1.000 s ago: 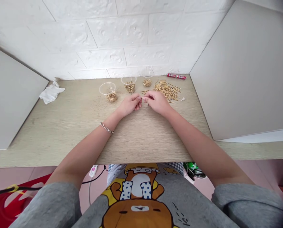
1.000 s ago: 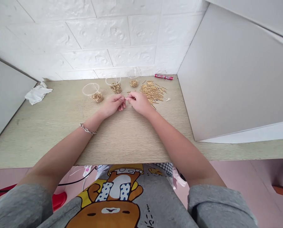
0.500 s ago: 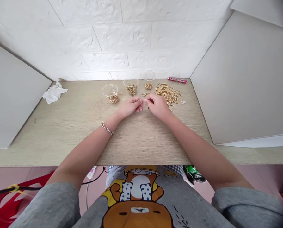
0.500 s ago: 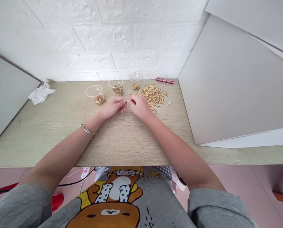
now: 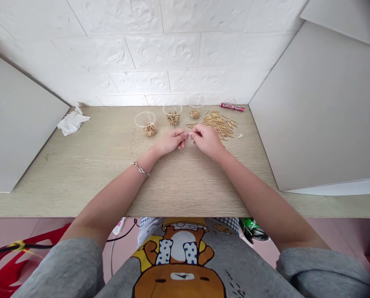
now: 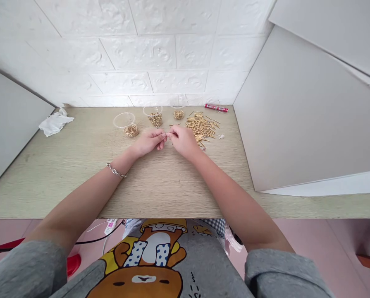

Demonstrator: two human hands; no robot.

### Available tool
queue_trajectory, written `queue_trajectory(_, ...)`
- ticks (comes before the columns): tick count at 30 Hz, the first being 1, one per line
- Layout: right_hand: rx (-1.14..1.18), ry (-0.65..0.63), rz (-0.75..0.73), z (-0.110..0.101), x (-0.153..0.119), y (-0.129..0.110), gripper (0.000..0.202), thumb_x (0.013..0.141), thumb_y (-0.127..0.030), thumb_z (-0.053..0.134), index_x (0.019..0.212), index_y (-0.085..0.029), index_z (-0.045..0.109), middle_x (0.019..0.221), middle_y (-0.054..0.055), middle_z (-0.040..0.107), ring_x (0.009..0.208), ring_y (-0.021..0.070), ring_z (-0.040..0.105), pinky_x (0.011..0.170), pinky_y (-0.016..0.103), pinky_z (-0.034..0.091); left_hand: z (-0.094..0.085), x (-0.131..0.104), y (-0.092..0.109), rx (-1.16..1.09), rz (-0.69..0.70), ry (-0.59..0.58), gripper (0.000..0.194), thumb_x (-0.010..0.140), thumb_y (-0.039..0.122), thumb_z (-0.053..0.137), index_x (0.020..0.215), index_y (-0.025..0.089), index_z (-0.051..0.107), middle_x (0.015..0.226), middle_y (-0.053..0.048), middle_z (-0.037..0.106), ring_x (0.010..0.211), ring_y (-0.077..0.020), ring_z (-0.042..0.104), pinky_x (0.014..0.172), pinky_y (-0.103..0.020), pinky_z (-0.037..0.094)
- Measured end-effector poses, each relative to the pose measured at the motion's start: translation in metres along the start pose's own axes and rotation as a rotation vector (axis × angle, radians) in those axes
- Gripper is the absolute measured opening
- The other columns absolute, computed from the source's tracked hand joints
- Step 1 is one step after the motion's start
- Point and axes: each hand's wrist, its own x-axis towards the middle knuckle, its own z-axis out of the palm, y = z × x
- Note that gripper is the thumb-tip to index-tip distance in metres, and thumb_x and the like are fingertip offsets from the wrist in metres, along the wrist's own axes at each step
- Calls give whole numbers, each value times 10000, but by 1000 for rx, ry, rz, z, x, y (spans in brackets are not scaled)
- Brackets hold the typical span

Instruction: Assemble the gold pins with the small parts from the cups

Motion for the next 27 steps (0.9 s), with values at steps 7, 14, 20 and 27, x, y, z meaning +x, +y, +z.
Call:
queue_trajectory(7,131,-222,80,-17,2,-1,134,754,-197,544,627,-158,548,572,-21,574,489,83,505,515,212,380,1,-5,9,238,43,-34,283,867,309,383,653,152,482,517,36,503,476,-70,457,511,-193,370)
queue_trajectory(14,276,-297,252,-18,3,-4,145,775,-160,547,634,-138,568,619,11,630,464,63,529,474,186,402,0,-8,13,664,180,32,291,865,267,350,676,156,541,574,10,566,563,-109,505,594,-230,383)
queue_trajectory(20,232,-266,239,-16,2,-4,165,764,-129,558,600,-142,554,568,-1,615,443,61,525,458,177,403,1,-8,9,923,251,52,265,829,192,337,761,148,589,678,-40,616,628,-151,548,601,-259,385)
queue_trajectory(27,412,-269,230,-8,4,6,131,776,-163,555,646,-146,563,611,8,629,466,65,524,477,185,426,-1,-9,12,866,243,65,276,833,185,317,771,149,583,653,-30,602,614,-145,541,609,-255,392)
